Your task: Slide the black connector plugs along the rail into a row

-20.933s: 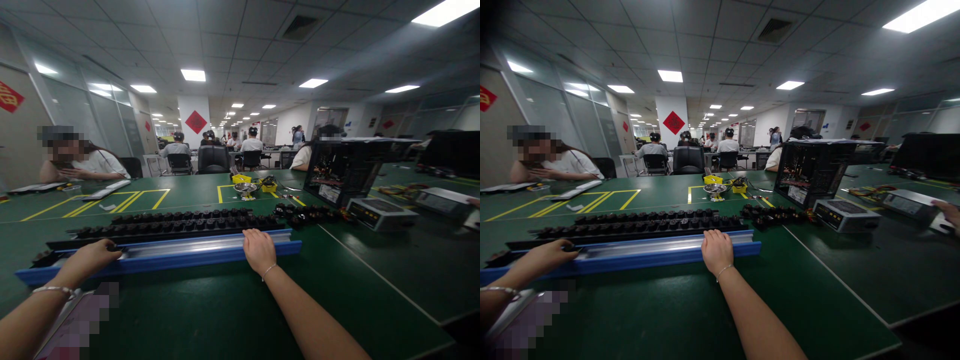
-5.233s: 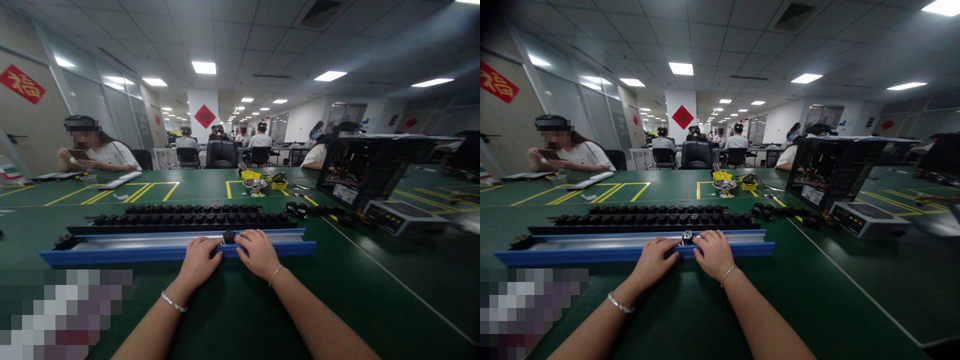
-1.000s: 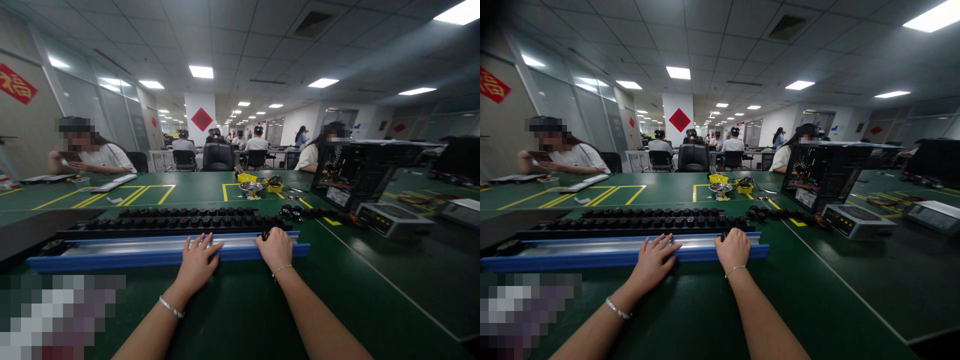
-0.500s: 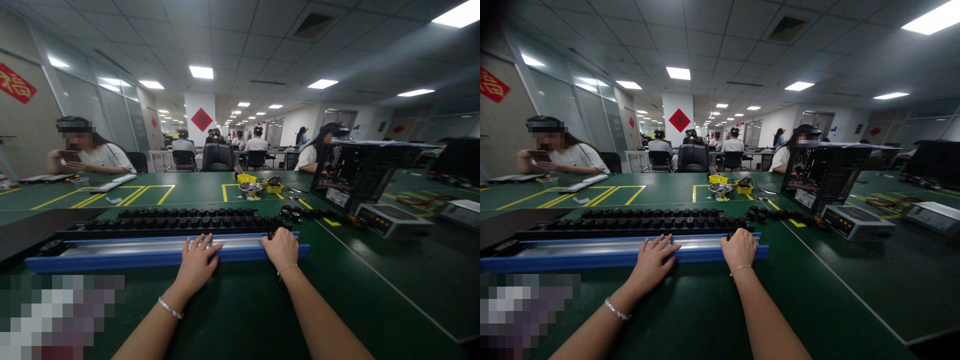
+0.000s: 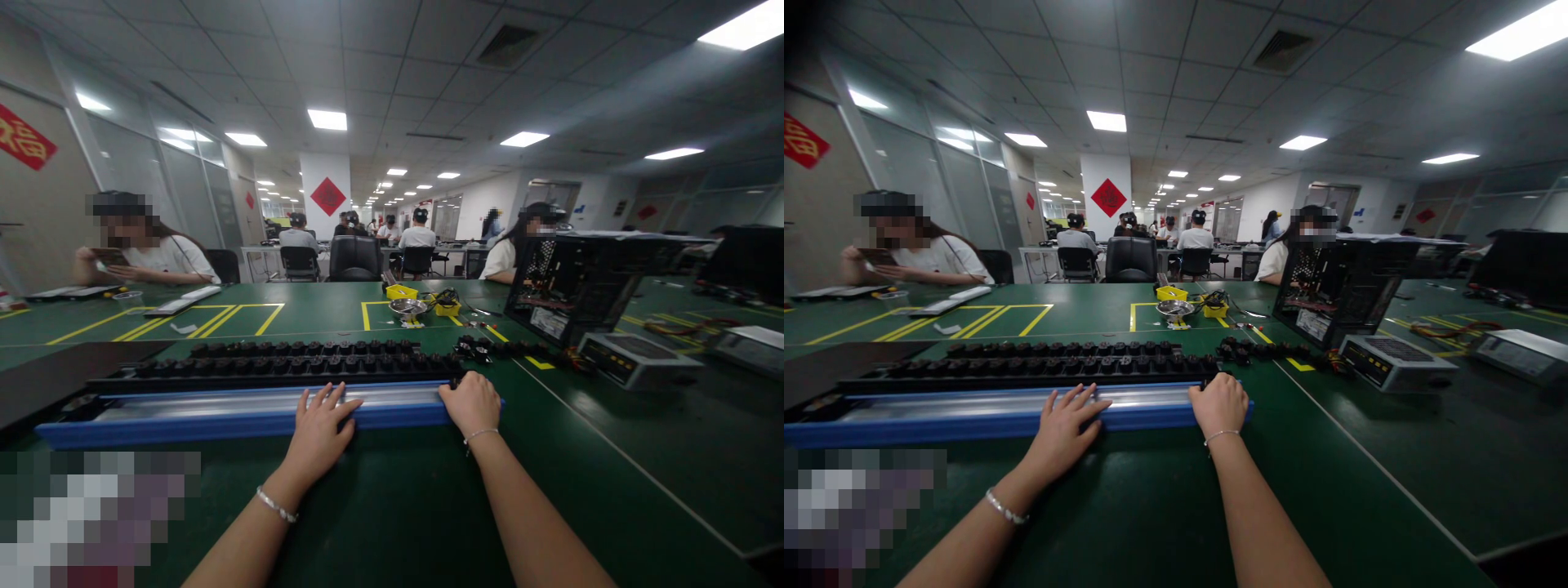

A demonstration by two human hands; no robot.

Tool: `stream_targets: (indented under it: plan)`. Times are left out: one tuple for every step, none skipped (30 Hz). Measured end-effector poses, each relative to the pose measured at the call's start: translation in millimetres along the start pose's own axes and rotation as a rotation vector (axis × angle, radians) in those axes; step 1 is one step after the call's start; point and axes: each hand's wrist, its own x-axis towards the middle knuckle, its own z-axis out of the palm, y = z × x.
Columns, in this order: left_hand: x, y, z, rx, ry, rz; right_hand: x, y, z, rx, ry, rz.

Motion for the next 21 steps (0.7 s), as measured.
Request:
stream_targets:
  plan:
    - [0, 0, 0.2, -0.004, 0.002, 0.0, 0, 0, 0, 0.0, 0.0, -0.001]
    - [0, 0, 0.3, -0.009, 0.004, 0.0, 0, 1, 0, 0.001, -0.001, -0.001]
    - [0, -1, 0.4, -0.012, 0.005, 0.0, 1, 1, 0, 0.0, -0.004, 0.0]
    - [0, -1, 0.5, -0.013, 0.006, 0.0, 1, 1, 0, -0.001, -0.006, 0.003]
    - [0, -1, 0.4, -0.013, 0.005, -0.001, 2, 2, 0, -0.003, -0.008, 0.006]
    - [0, -1, 0.2, -0.011, 0.003, -0.002, 2, 3, -1, -0.005, -0.009, 0.01]
    - [0, -1, 0.1, -0.009, 0.002, -0.002, 3, 3, -1, -0.007, -0.009, 0.014]
    - [0, -1, -0.1, -0.007, 0.0, -0.002, 3, 4, -1, -0.009, -0.008, 0.02]
    - [0, 0, -0.3, -0.005, 0.001, -0.003, 4, 4, -1, -0.011, -0.007, 0.026]
    - [0, 0, -0.5, -0.004, 0.003, -0.003, 5, 5, -1, -0.013, -0.006, 0.033]
    - [0, 0, -0.5, -0.002, 0.005, -0.003, 5, 6, 0, -0.015, -0.006, 0.04]
    - [0, 1, -0.5, -0.002, 0.008, -0.004, 6, 6, 0, -0.017, -0.006, 0.047]
    - [0, 1, -0.5, -0.001, 0.011, -0.005, 6, 7, -1, -0.018, -0.007, 0.051]
    - [0, 1, -0.4, -0.002, 0.012, -0.006, 7, 7, -1, -0.018, -0.007, 0.053]
    - [0, 1, -0.2, -0.002, 0.013, -0.007, 7, 8, -1, -0.018, -0.007, 0.052]
    - [0, 1, 0.0, -0.003, 0.013, -0.007, 7, 9, -1, -0.018, -0.006, 0.053]
    - [0, 1, 0.1, -0.004, 0.013, -0.006, 8, 9, -1, -0.018, -0.005, 0.055]
    - [0, 0, 0.2, -0.004, 0.011, -0.006, 8, 10, -1, -0.017, -0.006, 0.059]
    - [0, 0, 0.2, -0.005, 0.008, -0.005, 8, 10, -1, -0.016, -0.008, 0.063]
    - [0, 0, 0.1, -0.004, 0.003, -0.006, 9, 11, -2, -0.013, -0.011, 0.069]
    - [0, 0, 0.0, -0.004, -0.001, -0.007, 9, 12, -2, -0.011, -0.016, 0.074]
